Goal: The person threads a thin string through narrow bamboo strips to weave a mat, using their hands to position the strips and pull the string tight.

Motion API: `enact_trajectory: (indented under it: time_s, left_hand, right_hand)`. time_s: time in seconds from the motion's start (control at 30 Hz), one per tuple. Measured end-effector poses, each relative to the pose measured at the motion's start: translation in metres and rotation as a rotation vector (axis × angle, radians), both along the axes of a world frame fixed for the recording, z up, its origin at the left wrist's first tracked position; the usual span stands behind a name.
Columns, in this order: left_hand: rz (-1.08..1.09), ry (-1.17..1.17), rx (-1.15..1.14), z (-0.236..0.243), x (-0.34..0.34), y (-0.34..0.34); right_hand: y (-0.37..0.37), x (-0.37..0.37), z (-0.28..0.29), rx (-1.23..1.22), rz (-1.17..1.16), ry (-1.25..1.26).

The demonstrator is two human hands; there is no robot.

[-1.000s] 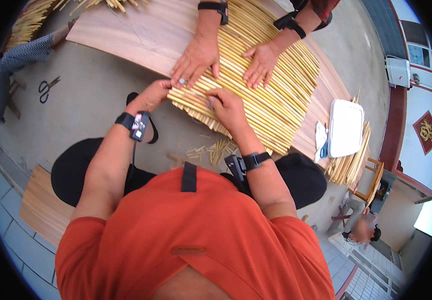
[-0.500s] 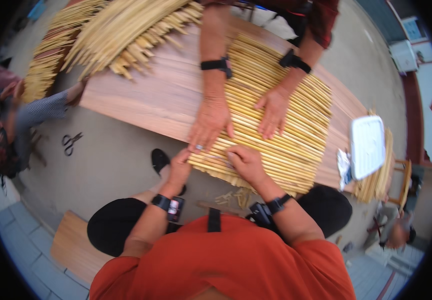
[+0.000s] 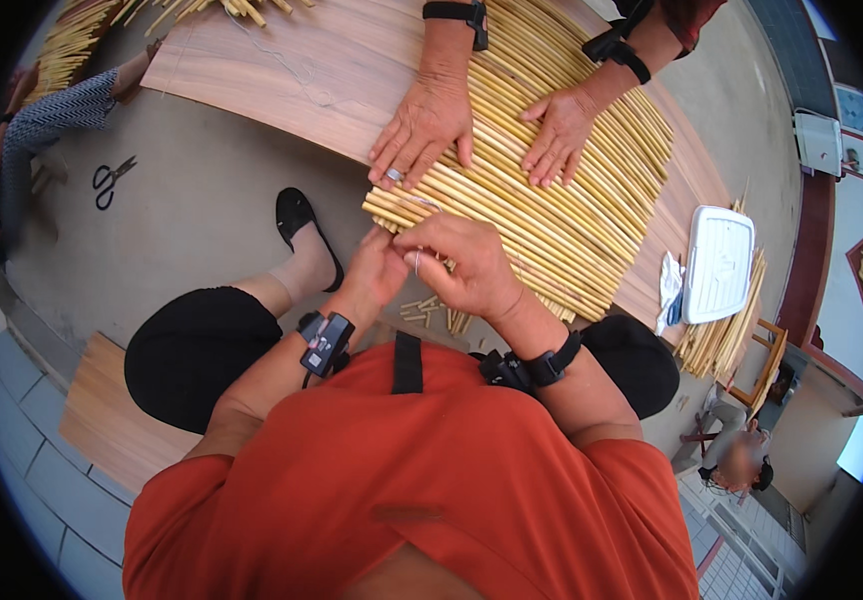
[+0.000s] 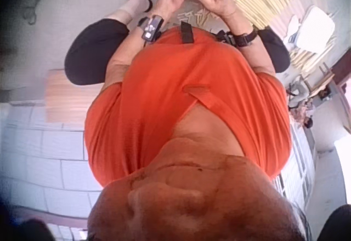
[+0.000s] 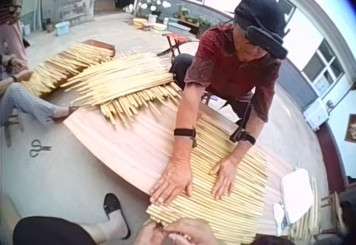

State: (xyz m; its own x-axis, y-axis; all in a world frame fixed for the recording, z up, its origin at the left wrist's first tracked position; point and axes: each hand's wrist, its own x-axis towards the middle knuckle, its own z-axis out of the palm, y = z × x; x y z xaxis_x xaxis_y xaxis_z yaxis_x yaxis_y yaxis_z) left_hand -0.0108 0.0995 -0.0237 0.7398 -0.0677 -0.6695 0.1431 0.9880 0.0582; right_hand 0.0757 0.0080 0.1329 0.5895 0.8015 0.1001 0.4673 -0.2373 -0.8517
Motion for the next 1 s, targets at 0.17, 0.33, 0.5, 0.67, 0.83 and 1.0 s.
enact_trajectory:
  time_s: [0.17,0.33,0.5,0.67,0.83,1.0]
  left_hand:
    - [0.193,-0.112,-0.029,0.002,0.029,-0.003]
    - [0.225,-0.162,-0.103,-0.018,0.028,-0.005]
    - [0.223,-0.139,-0.046,-0.010,0.033,-0.001]
    - [0.228,0.023,-0.090,0.000,0.041,0.005]
    - [0.257,0.166,-0.099,0.005,0.043,0.011]
    - [0.190,0.194,-0.046,0.020,0.047,0.016]
  right_hand:
    - [-0.009,-0.001,-0.008,-0.155,-0.087,-0.081]
    - [0.001,-0.004,-0.035,-0.140,-0.035,-0.203]
    - [-0.009,-0.012,-0.062,-0.104,-0.138,-0.197]
    - [-0.018,-0.010,-0.077,0.013,-0.222,-0.117]
    - [-0.018,-0.012,-0.072,0.004,-0.199,-0.098]
    - [-0.020,-0.011,-0.072,0.027,-0.228,-0.102]
